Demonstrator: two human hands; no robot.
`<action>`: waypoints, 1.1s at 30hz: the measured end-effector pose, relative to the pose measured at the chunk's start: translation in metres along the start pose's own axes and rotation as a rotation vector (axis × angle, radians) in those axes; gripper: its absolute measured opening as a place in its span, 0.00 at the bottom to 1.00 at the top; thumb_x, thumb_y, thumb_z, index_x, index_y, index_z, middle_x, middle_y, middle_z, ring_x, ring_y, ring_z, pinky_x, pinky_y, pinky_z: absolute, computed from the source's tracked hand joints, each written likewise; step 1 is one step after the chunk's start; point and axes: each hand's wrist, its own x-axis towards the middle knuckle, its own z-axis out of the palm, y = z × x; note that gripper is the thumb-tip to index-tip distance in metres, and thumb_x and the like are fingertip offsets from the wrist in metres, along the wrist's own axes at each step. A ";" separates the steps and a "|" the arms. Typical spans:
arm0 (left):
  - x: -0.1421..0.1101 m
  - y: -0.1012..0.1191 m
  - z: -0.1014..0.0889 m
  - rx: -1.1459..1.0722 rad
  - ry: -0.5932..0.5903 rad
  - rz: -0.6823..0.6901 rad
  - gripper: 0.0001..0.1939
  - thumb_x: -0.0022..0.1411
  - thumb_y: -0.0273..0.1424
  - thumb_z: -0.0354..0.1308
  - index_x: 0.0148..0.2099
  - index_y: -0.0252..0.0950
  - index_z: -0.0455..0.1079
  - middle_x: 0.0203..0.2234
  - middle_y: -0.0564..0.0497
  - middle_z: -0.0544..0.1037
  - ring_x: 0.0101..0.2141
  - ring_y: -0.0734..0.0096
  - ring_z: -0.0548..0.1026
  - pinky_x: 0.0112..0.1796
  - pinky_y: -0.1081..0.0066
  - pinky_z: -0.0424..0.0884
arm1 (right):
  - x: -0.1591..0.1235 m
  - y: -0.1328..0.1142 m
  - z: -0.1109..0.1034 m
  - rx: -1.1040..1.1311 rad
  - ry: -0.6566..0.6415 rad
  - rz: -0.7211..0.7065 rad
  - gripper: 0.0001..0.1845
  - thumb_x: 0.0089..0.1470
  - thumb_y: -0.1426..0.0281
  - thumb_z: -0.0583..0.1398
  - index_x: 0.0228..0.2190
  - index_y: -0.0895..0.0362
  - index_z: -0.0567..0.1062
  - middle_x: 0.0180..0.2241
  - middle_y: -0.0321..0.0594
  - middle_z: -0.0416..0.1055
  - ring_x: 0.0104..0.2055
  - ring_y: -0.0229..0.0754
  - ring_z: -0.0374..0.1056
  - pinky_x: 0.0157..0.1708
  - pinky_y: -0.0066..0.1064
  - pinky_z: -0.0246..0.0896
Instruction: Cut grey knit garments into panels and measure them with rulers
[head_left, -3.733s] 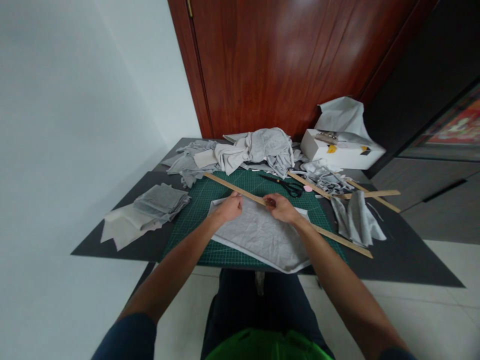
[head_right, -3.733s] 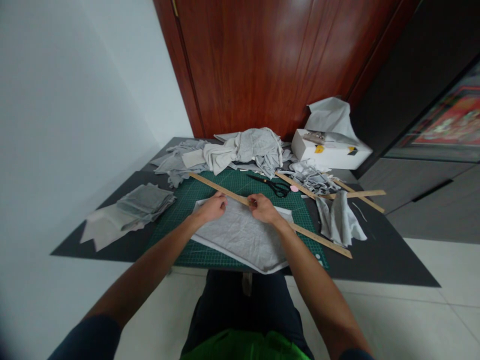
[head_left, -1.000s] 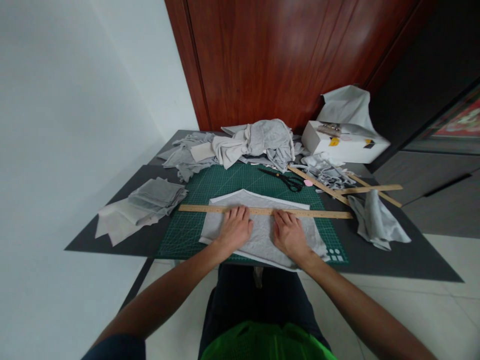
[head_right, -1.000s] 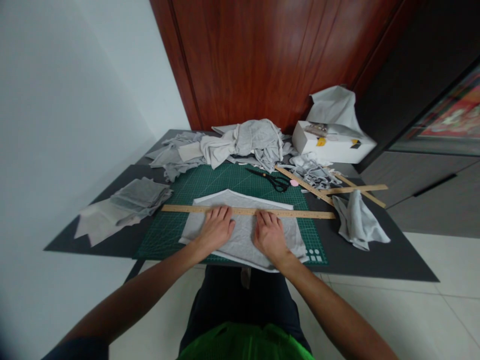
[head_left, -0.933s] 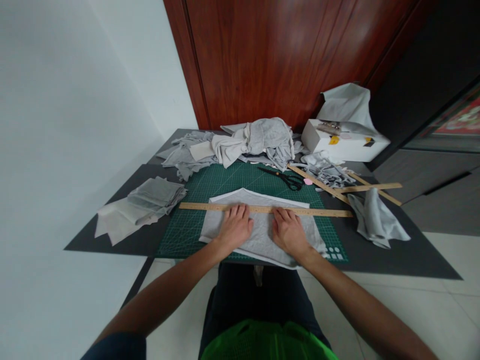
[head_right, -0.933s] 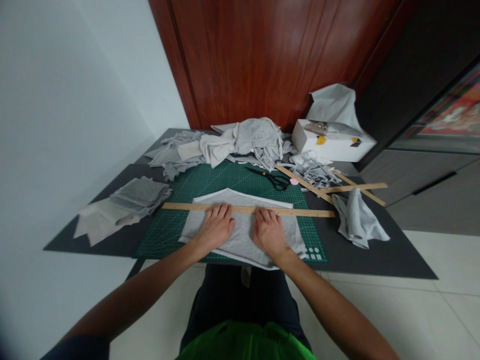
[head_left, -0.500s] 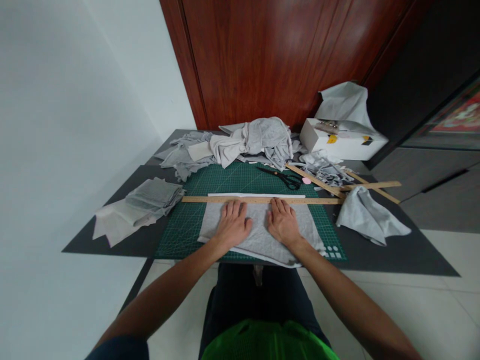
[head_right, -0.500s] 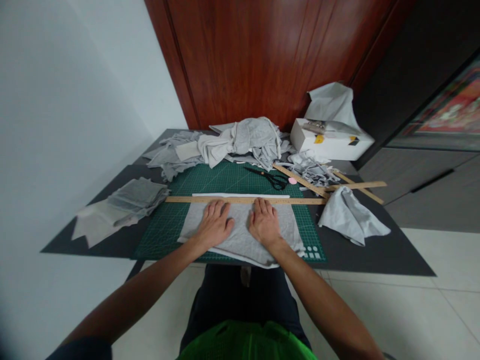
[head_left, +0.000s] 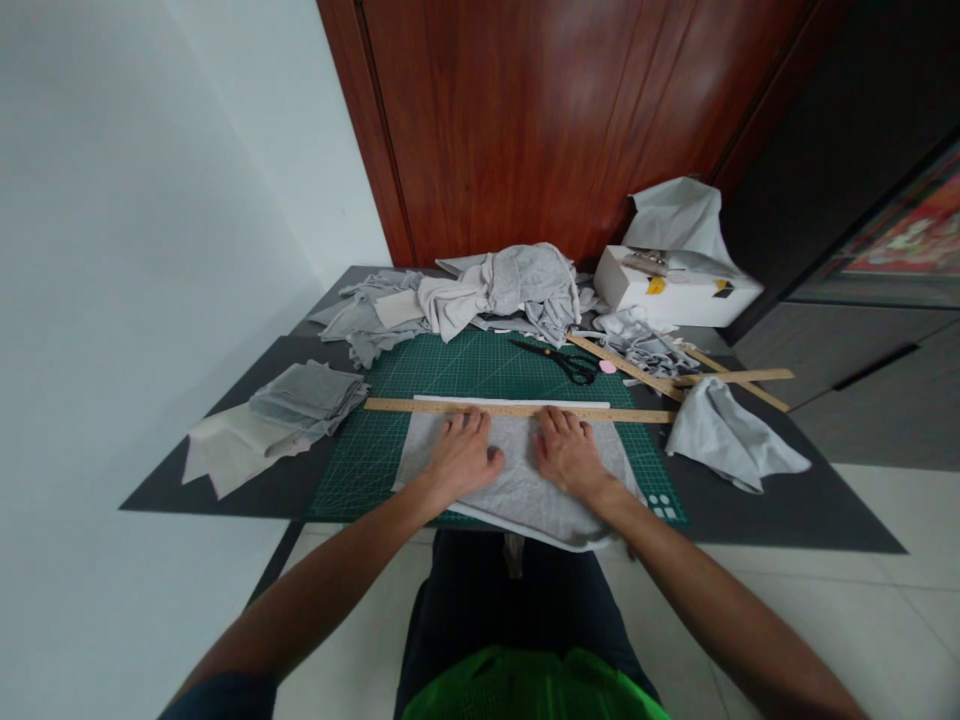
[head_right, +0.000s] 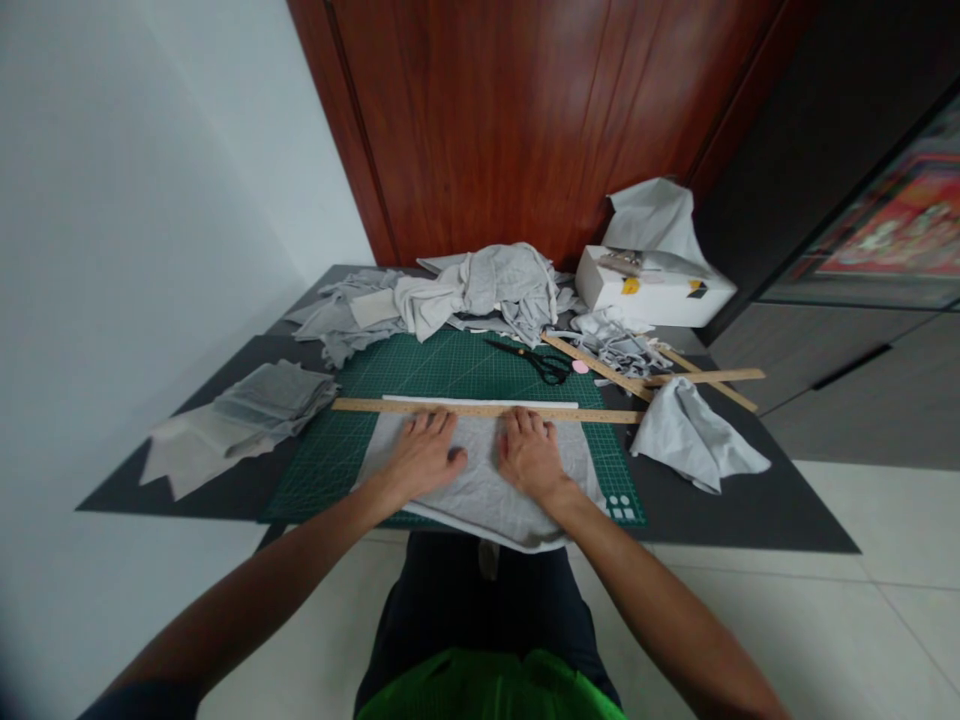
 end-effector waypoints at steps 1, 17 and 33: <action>0.004 0.000 -0.001 -0.002 0.016 -0.002 0.24 0.71 0.38 0.52 0.62 0.29 0.72 0.60 0.35 0.76 0.59 0.41 0.69 0.58 0.48 0.66 | 0.003 0.002 -0.003 -0.007 -0.017 -0.007 0.24 0.71 0.65 0.51 0.61 0.62 0.72 0.63 0.58 0.70 0.62 0.59 0.62 0.60 0.49 0.55; 0.020 -0.010 0.033 -0.034 0.154 0.002 0.27 0.74 0.33 0.47 0.71 0.32 0.62 0.69 0.38 0.66 0.68 0.49 0.61 0.65 0.50 0.58 | 0.014 0.017 0.032 0.101 0.188 -0.007 0.30 0.72 0.64 0.47 0.67 0.68 0.66 0.69 0.58 0.65 0.72 0.58 0.54 0.67 0.50 0.53; 0.023 -0.010 0.031 -0.055 0.107 -0.026 0.29 0.73 0.33 0.46 0.72 0.31 0.62 0.72 0.36 0.62 0.71 0.47 0.58 0.65 0.46 0.58 | 0.015 0.015 0.025 0.067 0.081 0.087 0.33 0.72 0.62 0.46 0.70 0.67 0.63 0.72 0.61 0.58 0.75 0.59 0.51 0.67 0.54 0.52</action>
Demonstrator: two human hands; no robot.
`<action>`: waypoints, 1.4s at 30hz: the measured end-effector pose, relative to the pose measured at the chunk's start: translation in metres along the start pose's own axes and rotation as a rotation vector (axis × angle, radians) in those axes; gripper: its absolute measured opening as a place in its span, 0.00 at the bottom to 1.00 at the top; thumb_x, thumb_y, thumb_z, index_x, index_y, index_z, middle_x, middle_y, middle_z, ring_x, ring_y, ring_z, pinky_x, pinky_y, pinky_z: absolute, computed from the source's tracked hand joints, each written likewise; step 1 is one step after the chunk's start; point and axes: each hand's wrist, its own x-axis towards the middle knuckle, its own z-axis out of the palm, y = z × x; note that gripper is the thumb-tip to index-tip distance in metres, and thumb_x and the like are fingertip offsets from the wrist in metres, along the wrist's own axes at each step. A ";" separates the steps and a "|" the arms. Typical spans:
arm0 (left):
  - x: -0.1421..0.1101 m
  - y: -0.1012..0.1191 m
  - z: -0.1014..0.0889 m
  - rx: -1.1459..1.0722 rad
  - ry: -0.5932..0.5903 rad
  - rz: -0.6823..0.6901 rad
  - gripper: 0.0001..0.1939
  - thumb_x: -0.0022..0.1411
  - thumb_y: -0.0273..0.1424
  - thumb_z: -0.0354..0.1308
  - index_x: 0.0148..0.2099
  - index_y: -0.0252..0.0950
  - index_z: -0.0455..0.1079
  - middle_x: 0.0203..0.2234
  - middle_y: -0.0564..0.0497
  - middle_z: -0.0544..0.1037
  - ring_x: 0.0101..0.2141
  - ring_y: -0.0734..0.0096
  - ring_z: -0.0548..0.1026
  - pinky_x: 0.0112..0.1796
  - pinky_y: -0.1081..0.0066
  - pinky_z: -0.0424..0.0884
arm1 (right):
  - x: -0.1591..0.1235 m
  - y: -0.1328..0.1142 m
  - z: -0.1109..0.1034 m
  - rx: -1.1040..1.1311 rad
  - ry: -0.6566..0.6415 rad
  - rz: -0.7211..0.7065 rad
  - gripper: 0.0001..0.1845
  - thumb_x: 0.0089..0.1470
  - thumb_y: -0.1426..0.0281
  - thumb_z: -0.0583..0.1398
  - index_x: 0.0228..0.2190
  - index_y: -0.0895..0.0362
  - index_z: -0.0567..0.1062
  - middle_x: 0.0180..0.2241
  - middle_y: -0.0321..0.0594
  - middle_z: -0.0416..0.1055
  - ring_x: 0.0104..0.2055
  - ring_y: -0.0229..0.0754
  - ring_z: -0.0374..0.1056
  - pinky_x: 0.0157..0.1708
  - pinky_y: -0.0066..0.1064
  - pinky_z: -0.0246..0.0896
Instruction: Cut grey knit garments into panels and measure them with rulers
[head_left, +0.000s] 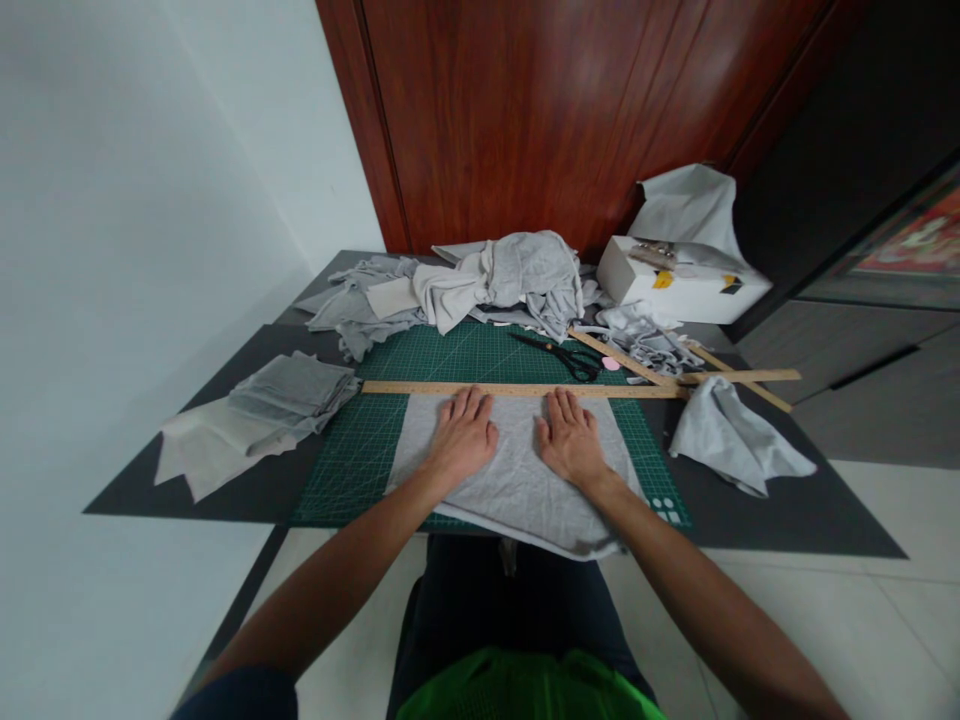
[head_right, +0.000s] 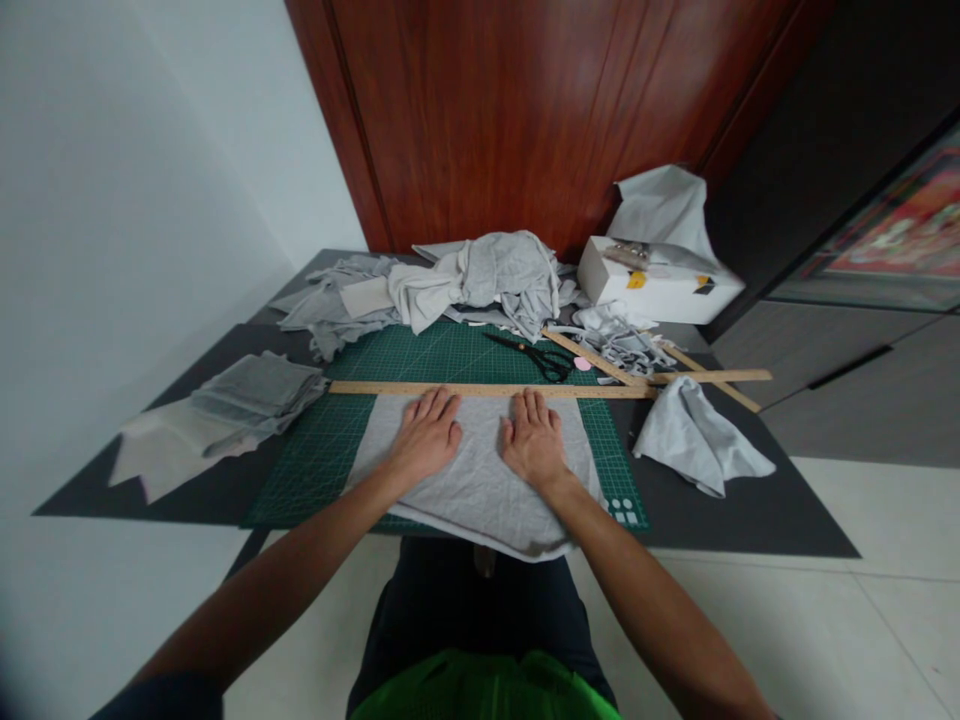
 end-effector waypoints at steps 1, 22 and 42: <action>0.000 0.000 0.001 -0.002 -0.005 0.000 0.29 0.74 0.33 0.45 0.72 0.32 0.62 0.73 0.36 0.62 0.72 0.47 0.57 0.66 0.46 0.58 | 0.000 0.000 0.001 -0.003 -0.007 0.003 0.33 0.72 0.62 0.45 0.70 0.67 0.63 0.72 0.60 0.58 0.75 0.59 0.50 0.67 0.55 0.51; 0.000 -0.009 -0.018 -0.030 -0.025 0.064 0.21 0.71 0.32 0.51 0.63 0.35 0.69 0.62 0.41 0.73 0.62 0.48 0.66 0.61 0.49 0.62 | -0.007 0.007 -0.014 -0.001 0.078 -0.070 0.22 0.66 0.70 0.53 0.57 0.62 0.75 0.56 0.55 0.72 0.56 0.58 0.61 0.56 0.47 0.56; -0.003 -0.006 -0.009 -0.040 -0.007 0.079 0.28 0.72 0.34 0.50 0.70 0.32 0.63 0.67 0.40 0.69 0.67 0.50 0.63 0.67 0.52 0.59 | -0.006 0.010 -0.006 0.009 0.060 -0.033 0.29 0.71 0.66 0.47 0.65 0.65 0.69 0.66 0.56 0.68 0.69 0.56 0.59 0.63 0.48 0.57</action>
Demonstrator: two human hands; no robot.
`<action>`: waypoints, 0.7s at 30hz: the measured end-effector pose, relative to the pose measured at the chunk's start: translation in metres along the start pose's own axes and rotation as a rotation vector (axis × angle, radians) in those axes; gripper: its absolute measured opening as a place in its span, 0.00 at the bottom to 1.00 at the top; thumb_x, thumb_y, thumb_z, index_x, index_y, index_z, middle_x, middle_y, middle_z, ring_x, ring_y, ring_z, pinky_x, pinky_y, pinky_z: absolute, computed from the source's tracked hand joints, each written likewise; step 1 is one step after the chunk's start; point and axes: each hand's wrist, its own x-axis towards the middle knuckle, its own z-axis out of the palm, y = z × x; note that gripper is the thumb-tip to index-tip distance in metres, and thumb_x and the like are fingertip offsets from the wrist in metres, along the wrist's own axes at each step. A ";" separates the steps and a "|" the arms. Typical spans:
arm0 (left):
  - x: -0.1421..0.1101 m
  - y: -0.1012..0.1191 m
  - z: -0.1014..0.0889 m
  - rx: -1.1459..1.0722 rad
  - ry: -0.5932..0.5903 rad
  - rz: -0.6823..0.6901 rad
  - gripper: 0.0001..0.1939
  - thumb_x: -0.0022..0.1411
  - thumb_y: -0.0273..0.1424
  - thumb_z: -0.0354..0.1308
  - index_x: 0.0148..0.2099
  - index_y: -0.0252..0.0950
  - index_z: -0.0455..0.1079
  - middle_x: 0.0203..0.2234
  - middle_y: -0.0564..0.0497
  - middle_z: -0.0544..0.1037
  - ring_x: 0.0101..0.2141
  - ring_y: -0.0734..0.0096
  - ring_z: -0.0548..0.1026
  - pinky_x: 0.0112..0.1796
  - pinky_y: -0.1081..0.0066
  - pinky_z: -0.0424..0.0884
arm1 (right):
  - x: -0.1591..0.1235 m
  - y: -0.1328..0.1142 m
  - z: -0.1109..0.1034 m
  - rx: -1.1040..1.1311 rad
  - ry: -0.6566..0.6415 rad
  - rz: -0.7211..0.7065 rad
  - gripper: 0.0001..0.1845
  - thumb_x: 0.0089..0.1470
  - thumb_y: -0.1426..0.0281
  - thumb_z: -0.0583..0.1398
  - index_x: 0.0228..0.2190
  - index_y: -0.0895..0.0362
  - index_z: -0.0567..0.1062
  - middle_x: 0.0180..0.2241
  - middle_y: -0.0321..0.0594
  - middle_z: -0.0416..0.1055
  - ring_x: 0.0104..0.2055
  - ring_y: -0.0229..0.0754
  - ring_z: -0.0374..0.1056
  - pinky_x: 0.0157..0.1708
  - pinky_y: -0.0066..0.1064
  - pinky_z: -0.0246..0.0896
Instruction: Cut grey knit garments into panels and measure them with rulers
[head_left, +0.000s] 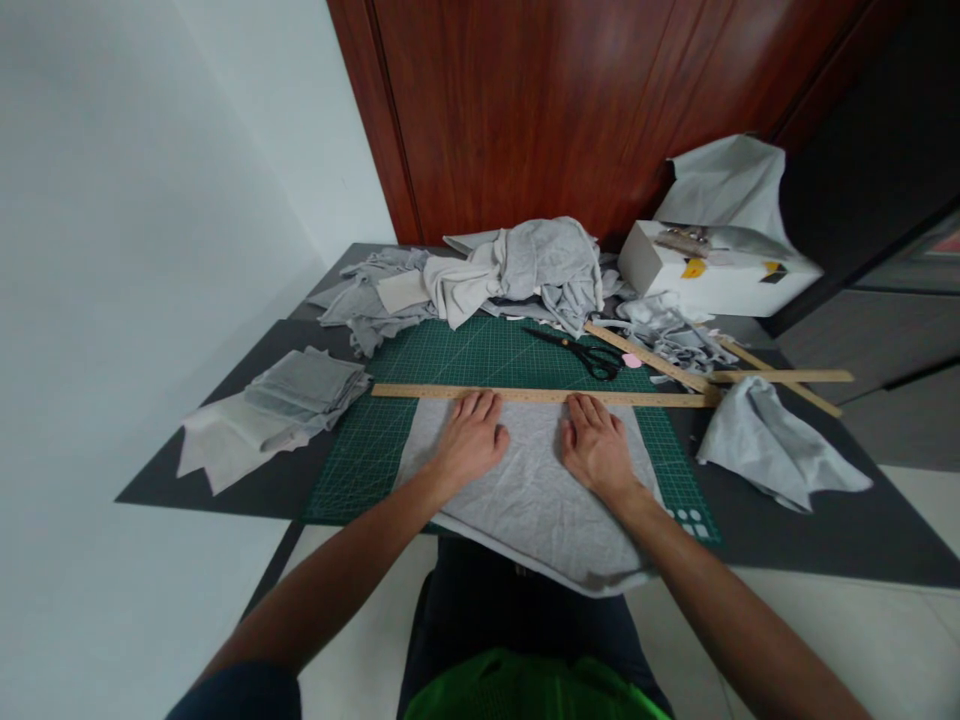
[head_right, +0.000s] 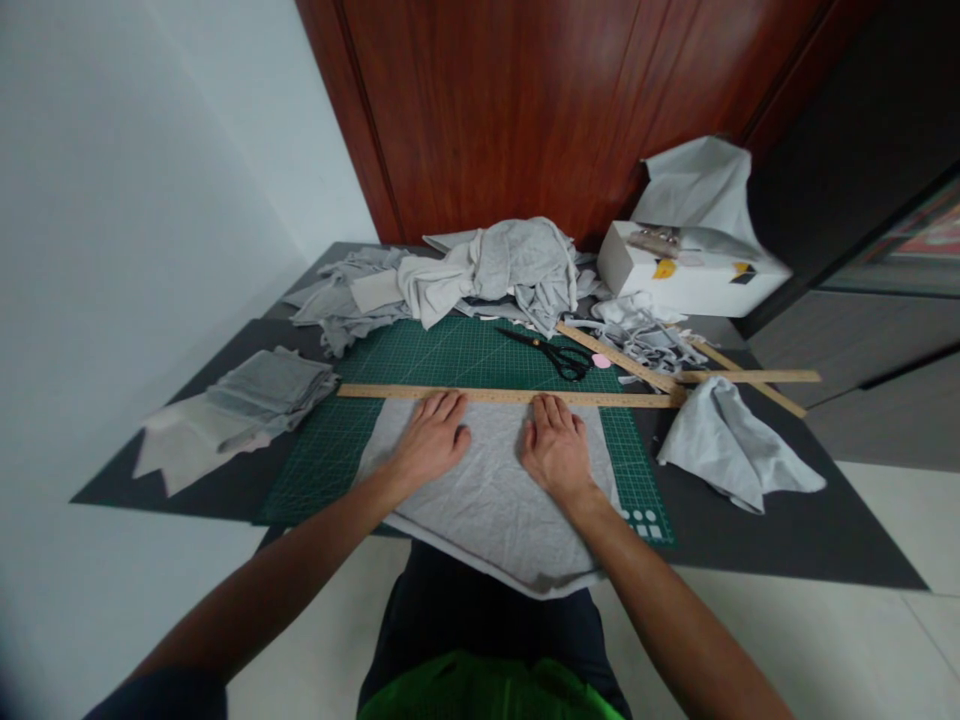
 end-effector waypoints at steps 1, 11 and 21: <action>0.000 0.000 0.000 0.001 0.002 0.001 0.28 0.72 0.34 0.50 0.70 0.32 0.63 0.67 0.40 0.69 0.67 0.50 0.62 0.67 0.52 0.58 | 0.000 0.000 0.000 0.002 0.005 0.000 0.28 0.71 0.66 0.48 0.65 0.65 0.69 0.66 0.56 0.69 0.69 0.56 0.60 0.63 0.48 0.56; 0.001 -0.002 0.003 0.023 0.003 0.015 0.27 0.72 0.33 0.49 0.69 0.29 0.65 0.66 0.39 0.70 0.66 0.49 0.64 0.66 0.53 0.60 | 0.001 0.000 -0.004 0.050 0.019 -0.005 0.27 0.69 0.69 0.49 0.62 0.65 0.71 0.64 0.57 0.70 0.66 0.57 0.61 0.61 0.46 0.56; 0.006 -0.006 0.004 0.004 0.005 0.019 0.26 0.74 0.33 0.48 0.69 0.29 0.64 0.67 0.36 0.69 0.66 0.47 0.63 0.67 0.50 0.59 | 0.006 -0.001 -0.007 0.039 -0.025 0.025 0.28 0.70 0.68 0.49 0.64 0.65 0.69 0.66 0.57 0.67 0.67 0.56 0.59 0.64 0.46 0.52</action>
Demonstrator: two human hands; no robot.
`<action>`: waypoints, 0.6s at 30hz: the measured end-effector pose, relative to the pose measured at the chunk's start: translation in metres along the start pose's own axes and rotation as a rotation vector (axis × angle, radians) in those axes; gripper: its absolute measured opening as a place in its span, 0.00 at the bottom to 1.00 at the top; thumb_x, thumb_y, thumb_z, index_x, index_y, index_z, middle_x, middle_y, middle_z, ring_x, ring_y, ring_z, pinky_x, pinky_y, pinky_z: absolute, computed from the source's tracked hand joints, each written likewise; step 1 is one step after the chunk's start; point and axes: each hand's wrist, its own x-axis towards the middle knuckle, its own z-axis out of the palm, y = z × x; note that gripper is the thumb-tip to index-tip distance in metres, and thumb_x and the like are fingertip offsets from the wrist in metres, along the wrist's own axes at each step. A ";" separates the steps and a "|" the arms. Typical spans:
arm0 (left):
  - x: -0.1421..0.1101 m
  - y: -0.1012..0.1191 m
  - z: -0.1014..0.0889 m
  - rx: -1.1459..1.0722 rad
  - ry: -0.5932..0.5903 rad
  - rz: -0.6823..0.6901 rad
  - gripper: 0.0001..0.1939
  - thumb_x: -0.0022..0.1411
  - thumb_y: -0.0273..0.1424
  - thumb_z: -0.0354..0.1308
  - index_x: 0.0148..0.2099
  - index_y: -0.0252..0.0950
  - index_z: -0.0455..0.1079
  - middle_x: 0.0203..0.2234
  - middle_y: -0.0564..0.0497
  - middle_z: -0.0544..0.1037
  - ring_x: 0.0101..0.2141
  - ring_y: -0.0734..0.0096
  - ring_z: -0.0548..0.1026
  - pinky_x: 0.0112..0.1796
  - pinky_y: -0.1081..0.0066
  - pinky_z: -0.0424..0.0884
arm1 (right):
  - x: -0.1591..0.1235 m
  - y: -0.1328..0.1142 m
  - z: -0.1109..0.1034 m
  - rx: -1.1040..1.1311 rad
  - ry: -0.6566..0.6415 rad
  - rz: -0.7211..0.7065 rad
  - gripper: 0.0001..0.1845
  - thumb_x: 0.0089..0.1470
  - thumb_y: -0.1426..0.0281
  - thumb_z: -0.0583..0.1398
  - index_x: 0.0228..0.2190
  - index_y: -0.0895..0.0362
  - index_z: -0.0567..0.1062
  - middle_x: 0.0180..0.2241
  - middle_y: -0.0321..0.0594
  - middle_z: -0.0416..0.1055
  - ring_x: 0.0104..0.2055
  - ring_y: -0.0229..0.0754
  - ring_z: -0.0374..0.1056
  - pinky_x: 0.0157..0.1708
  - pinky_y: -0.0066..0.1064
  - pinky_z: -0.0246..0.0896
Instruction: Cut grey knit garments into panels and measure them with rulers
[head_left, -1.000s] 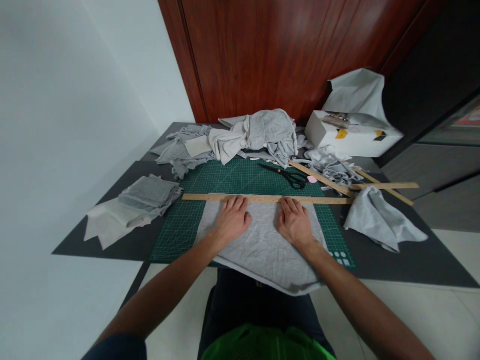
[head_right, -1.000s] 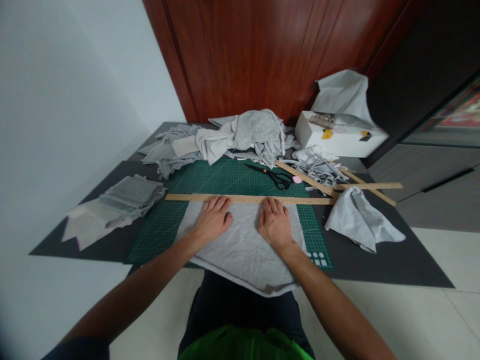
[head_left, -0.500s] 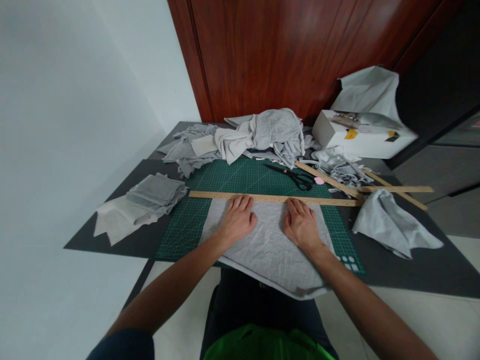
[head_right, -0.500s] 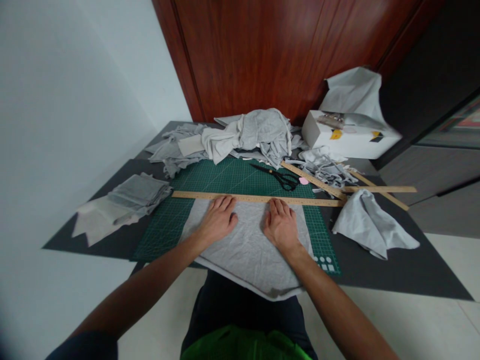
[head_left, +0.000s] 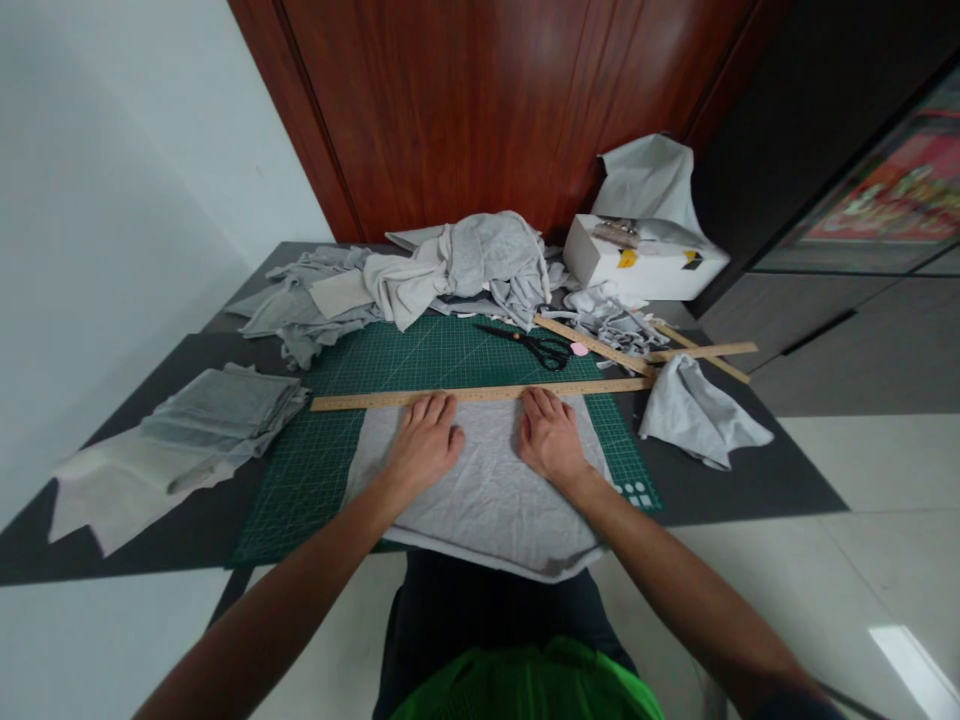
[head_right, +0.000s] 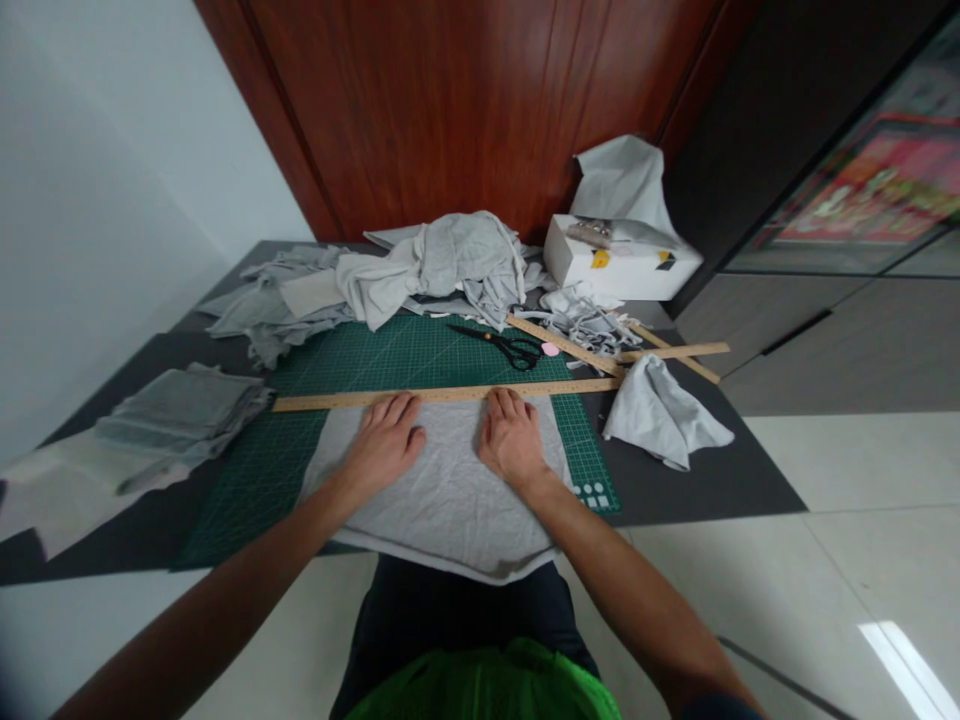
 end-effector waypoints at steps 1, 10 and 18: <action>0.000 0.000 0.000 -0.001 -0.001 0.003 0.26 0.74 0.33 0.48 0.69 0.29 0.64 0.66 0.36 0.69 0.66 0.47 0.63 0.66 0.50 0.60 | 0.000 0.000 0.000 0.003 -0.004 -0.002 0.28 0.69 0.68 0.49 0.64 0.65 0.69 0.67 0.57 0.67 0.67 0.56 0.59 0.64 0.46 0.52; 0.010 -0.005 0.006 -0.019 0.001 0.026 0.26 0.74 0.34 0.49 0.69 0.32 0.63 0.66 0.36 0.68 0.65 0.47 0.64 0.65 0.49 0.61 | 0.013 0.011 0.000 0.012 -0.020 -0.039 0.27 0.67 0.69 0.51 0.63 0.66 0.70 0.65 0.58 0.68 0.66 0.58 0.59 0.62 0.47 0.54; 0.034 -0.007 0.006 -0.041 -0.013 -0.008 0.26 0.73 0.34 0.50 0.69 0.32 0.63 0.66 0.36 0.68 0.65 0.48 0.64 0.64 0.50 0.60 | 0.033 0.019 -0.001 -0.018 -0.041 -0.059 0.24 0.66 0.70 0.52 0.59 0.65 0.72 0.62 0.59 0.70 0.62 0.57 0.61 0.58 0.45 0.55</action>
